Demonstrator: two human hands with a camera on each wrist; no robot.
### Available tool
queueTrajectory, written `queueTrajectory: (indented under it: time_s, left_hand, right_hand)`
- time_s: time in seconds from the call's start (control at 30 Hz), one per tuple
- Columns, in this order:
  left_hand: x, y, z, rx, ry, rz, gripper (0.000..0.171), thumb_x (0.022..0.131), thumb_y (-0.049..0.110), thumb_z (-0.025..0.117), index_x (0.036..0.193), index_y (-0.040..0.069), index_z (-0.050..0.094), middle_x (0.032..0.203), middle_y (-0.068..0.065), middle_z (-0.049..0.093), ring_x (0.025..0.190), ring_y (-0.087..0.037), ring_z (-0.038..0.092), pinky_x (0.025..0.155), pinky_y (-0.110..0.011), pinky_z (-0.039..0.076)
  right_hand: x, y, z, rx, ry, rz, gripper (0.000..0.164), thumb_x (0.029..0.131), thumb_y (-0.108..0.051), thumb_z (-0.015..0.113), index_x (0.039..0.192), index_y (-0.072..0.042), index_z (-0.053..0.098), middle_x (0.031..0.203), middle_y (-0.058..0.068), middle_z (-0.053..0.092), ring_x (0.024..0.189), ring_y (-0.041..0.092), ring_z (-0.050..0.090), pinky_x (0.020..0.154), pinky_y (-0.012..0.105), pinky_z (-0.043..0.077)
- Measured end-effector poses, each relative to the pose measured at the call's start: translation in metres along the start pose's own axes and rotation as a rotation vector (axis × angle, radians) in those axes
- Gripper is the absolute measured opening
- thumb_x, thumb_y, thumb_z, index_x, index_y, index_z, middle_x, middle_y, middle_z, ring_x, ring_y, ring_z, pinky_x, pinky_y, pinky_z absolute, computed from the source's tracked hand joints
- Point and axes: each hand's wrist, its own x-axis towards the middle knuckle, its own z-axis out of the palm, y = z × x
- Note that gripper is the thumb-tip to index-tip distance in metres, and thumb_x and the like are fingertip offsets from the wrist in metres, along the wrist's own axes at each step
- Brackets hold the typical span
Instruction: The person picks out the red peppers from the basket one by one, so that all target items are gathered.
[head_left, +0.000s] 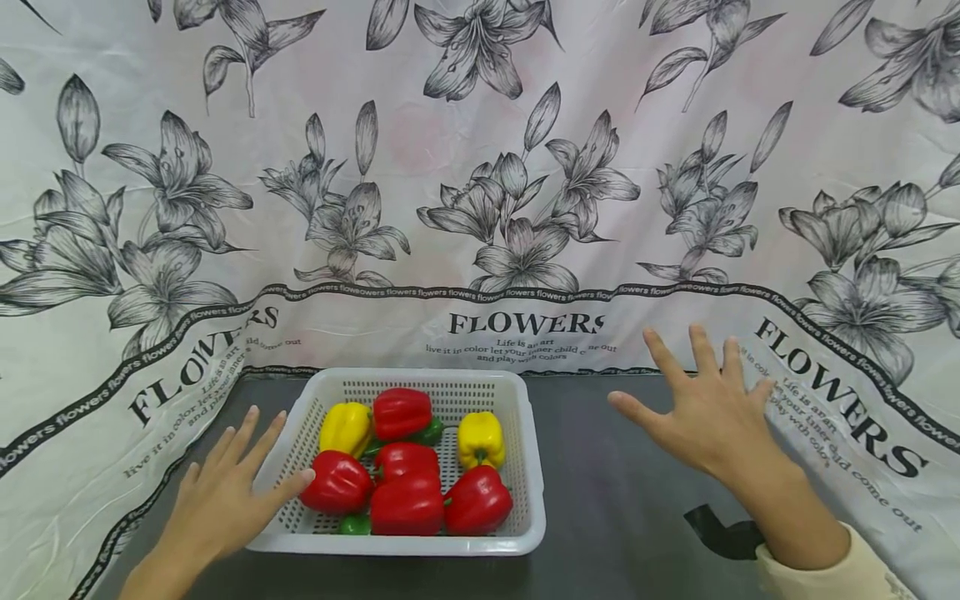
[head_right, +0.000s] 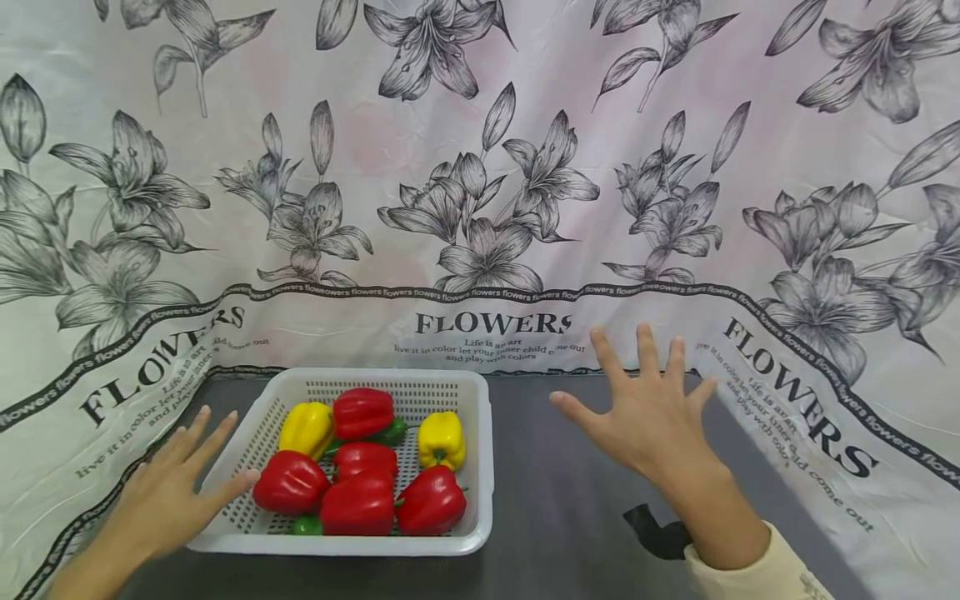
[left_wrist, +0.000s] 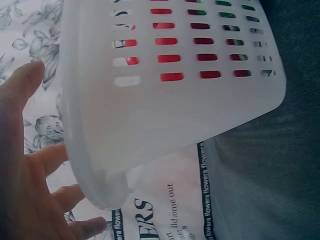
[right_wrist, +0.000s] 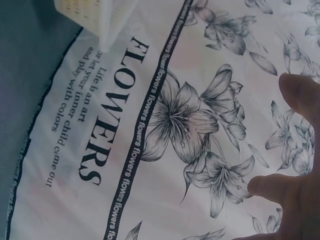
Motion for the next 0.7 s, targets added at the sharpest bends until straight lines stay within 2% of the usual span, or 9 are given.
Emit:
queueTrajectory:
  time_s: [0.3,0.5,0.7]
  left_hand:
    - [-0.003,-0.003,0.008,-0.035,-0.02,-0.022,0.091,0.086,0.069,0.052,0.155,0.017,0.023,0.155,-0.024,0.016,0.133,-0.055,0.016,0.09,-0.082,0.008]
    - [-0.007,-0.008,0.014,-0.064,-0.007,-0.003,0.086,0.087,0.064,0.055,0.153,0.016,0.028,0.155,-0.023,0.019,0.132,-0.054,0.019,0.09,-0.082,0.011]
    - [-0.011,-0.011,0.02,-0.092,0.003,0.026,0.082,0.087,0.061,0.058,0.151,0.015,0.034,0.155,-0.021,0.022,0.131,-0.055,0.023,0.09,-0.081,0.015]
  right_hand:
    - [0.001,-0.005,0.003,0.006,-0.013,-0.01,0.095,0.083,-0.078,0.044,0.156,-0.03,0.008,0.154,0.03,0.001,0.131,0.063,-0.006,0.081,0.087,-0.004]
    - [0.002,-0.01,0.005,0.013,-0.014,-0.029,0.094,0.083,-0.078,0.044,0.156,-0.031,0.008,0.155,0.03,0.002,0.131,0.062,-0.006,0.082,0.086,-0.005]
    - [0.003,-0.016,0.008,0.007,-0.01,-0.043,0.094,0.083,-0.079,0.043,0.156,-0.032,0.008,0.155,0.03,0.003,0.132,0.062,-0.003,0.084,0.086,-0.001]
